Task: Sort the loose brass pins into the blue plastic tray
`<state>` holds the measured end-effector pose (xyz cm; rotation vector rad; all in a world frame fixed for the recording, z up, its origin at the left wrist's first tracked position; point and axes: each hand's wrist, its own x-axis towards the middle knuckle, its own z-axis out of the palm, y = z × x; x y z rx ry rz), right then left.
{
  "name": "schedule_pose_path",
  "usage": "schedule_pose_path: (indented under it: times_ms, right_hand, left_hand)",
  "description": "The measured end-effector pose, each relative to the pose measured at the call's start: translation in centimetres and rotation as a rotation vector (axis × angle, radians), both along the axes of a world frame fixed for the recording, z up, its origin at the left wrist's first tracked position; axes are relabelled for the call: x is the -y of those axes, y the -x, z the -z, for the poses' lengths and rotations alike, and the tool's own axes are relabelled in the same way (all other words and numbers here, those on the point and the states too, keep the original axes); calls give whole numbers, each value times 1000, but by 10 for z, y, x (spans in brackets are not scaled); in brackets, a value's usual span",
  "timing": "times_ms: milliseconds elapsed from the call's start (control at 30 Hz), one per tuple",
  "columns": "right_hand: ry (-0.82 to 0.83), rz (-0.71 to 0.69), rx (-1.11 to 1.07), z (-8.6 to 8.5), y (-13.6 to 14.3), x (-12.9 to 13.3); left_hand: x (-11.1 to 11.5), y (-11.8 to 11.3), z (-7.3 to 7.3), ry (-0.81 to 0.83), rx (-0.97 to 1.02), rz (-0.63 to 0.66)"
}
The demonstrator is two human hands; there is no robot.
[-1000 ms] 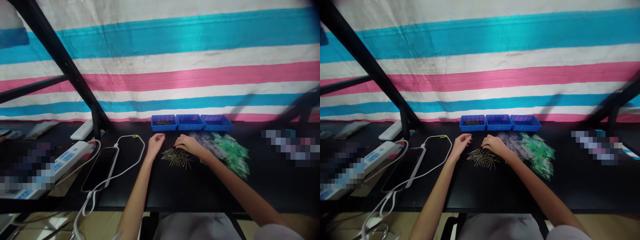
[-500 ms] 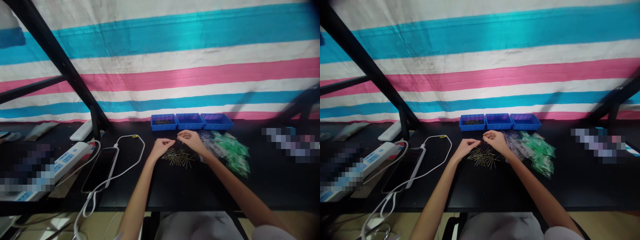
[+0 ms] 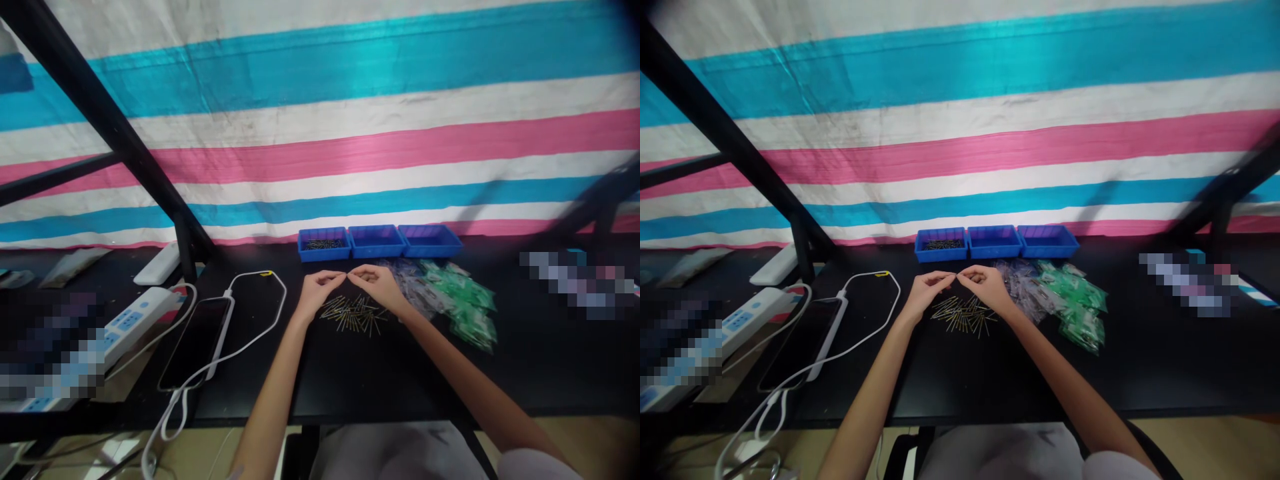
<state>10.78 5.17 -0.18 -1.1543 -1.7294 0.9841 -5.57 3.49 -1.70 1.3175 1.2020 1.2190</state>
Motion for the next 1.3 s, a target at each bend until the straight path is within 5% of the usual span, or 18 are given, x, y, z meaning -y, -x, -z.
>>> schedule_pose_path:
  times_ms: [433,567,733,933,1133,1300]
  right_hand:
    - [122,70,-200,11,9,-7]
    - [111,84,-153,3,11,-32]
    - [-42,-99,-45,-13,11,-46]
    - [-202,-459,370,4,14,-9]
    - [-247,-270,587,22,18,2]
    - [-185,-155,543,23,10,-3]
  left_hand:
    - [0,8,-3,2,-107,83]
    - [-6,20,-4,45,-70,-104]
    - [-13,31,-1,121,-13,-337]
    - [-12,27,1,104,5,-315]
    - [-11,20,0,112,-5,-291]
    - [-10,17,0,108,-20,-247]
